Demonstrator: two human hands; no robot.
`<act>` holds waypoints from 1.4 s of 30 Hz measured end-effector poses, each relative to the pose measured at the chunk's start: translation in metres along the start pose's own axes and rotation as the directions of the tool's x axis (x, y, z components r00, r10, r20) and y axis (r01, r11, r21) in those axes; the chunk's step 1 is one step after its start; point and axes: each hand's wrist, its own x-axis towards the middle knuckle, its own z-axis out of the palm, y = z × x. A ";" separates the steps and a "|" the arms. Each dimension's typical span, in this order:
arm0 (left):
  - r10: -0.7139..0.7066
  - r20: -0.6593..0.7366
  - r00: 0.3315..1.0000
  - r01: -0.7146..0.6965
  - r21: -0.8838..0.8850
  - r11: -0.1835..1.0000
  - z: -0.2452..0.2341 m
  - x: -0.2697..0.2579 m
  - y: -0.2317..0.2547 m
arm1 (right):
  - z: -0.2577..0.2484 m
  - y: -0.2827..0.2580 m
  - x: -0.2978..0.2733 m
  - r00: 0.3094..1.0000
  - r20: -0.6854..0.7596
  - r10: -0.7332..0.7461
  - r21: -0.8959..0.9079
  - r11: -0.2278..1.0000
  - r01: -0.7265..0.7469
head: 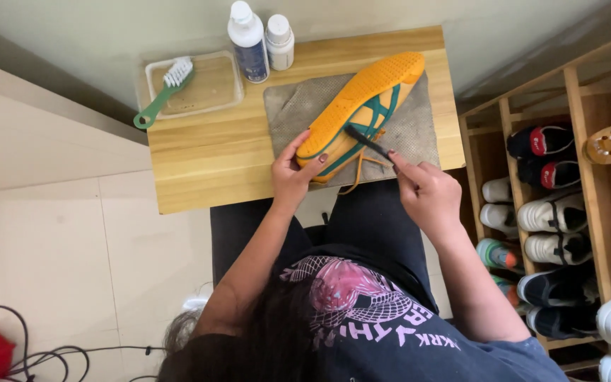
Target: The person scrubs a yellow and green athletic shoe with a black brush, repeatedly dipping the brush into a container of liquid. The person rotates the shoe to clean different areas including the toe, sides, and heel.
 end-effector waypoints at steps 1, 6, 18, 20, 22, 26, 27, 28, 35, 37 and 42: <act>-0.002 -0.001 1.000 0.002 0.000 1.000 -0.001 -0.001 0.000 | -0.005 -0.004 0.003 1.000 0.002 0.000 0.000 1.000 0.000; 0.041 0.065 0.997 -0.039 -0.032 0.999 -0.006 0.000 -0.003 | -0.020 -0.012 0.017 0.984 0.141 0.108 -0.138 0.986 -0.089; 0.027 0.125 0.992 -0.006 -0.165 0.986 -0.023 0.003 -0.013 | -0.023 -0.023 0.013 0.919 0.343 0.193 -0.142 0.978 -0.152; 0.016 0.124 0.992 0.004 -0.160 0.987 -0.021 0.002 -0.012 | -0.022 -0.018 0.019 0.916 0.332 0.224 -0.144 0.972 -0.185; 0.010 0.116 0.993 0.008 -0.154 0.988 -0.022 0.004 -0.015 | -0.023 -0.028 0.020 0.914 0.322 0.248 -0.142 0.967 -0.212; -0.048 0.067 0.997 0.064 -0.264 0.962 -0.034 0.008 -0.046 | -0.021 -0.032 0.020 0.904 0.349 0.245 -0.057 0.969 -0.241; -0.066 0.038 0.997 0.074 -0.302 0.950 -0.037 0.010 -0.059 | -0.017 -0.023 0.023 0.884 0.369 0.287 -0.068 0.957 -0.283; -0.067 0.036 0.997 0.075 -0.304 0.950 -0.033 0.009 -0.057 | -0.015 -0.020 0.019 0.883 0.371 0.286 -0.070 0.957 -0.281; -0.095 0.011 0.995 0.093 -0.340 0.936 -0.019 0.022 -0.034 | -0.002 -0.013 0.013 0.986 0.117 0.121 -0.106 0.988 -0.108; -0.119 0.010 0.993 0.115 -0.338 0.934 -0.020 0.018 -0.032 | 0.002 -0.003 0.010 0.995 0.053 0.089 -0.161 0.984 -0.079; -0.158 0.011 0.987 0.150 -0.389 0.909 -0.026 0.027 -0.042 | 0.015 -0.016 0.010 1.000 0.009 -0.024 -0.019 1.000 0.025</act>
